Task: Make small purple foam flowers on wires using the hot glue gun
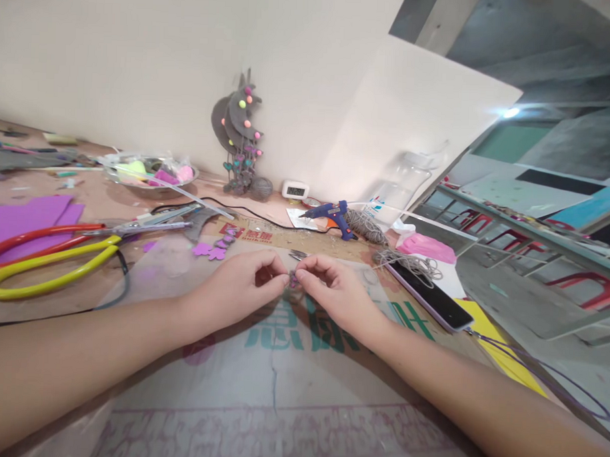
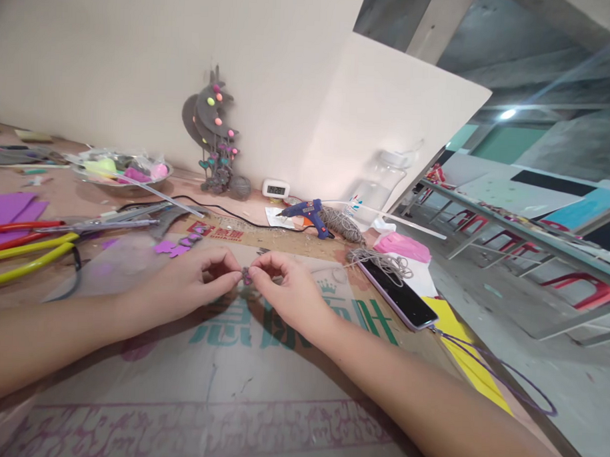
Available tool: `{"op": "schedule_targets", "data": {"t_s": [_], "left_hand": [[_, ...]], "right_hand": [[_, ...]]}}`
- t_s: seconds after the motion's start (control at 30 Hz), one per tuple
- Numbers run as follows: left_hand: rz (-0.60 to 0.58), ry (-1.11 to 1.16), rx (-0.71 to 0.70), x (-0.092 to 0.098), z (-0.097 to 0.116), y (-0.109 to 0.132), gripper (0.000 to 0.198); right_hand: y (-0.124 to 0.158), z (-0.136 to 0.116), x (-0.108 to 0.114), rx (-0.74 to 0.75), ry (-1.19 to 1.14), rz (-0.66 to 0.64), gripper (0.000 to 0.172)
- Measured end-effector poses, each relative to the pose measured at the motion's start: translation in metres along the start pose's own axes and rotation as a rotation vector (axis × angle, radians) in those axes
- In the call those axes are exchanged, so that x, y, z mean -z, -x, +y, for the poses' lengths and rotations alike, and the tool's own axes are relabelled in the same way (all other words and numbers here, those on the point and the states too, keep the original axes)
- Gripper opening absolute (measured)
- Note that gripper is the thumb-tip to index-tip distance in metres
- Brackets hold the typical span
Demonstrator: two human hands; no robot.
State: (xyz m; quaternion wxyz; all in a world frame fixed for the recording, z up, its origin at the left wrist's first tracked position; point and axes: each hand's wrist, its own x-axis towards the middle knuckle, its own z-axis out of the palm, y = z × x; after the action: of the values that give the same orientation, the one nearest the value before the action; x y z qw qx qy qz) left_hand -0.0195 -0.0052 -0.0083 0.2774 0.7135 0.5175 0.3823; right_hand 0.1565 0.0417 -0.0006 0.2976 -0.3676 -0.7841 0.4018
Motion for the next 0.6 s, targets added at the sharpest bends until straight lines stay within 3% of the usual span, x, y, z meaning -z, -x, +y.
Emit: {"op": "schedule_targets", "data": {"t_s": [0.3, 0.6], "left_hand": [[0.012, 0.039, 0.024, 0.0013, -0.0002, -0.0006, 0.017], [0.025, 0.131, 0.031, 0.0043, 0.0002, -0.0043, 0.017]], "right_hand": [[0.0013, -0.0020, 0.0035, 0.020, -0.006, 0.017, 0.025], [-0.0015, 0.0032, 0.0019, -0.054, -0.123, 0.016, 0.018]]}}
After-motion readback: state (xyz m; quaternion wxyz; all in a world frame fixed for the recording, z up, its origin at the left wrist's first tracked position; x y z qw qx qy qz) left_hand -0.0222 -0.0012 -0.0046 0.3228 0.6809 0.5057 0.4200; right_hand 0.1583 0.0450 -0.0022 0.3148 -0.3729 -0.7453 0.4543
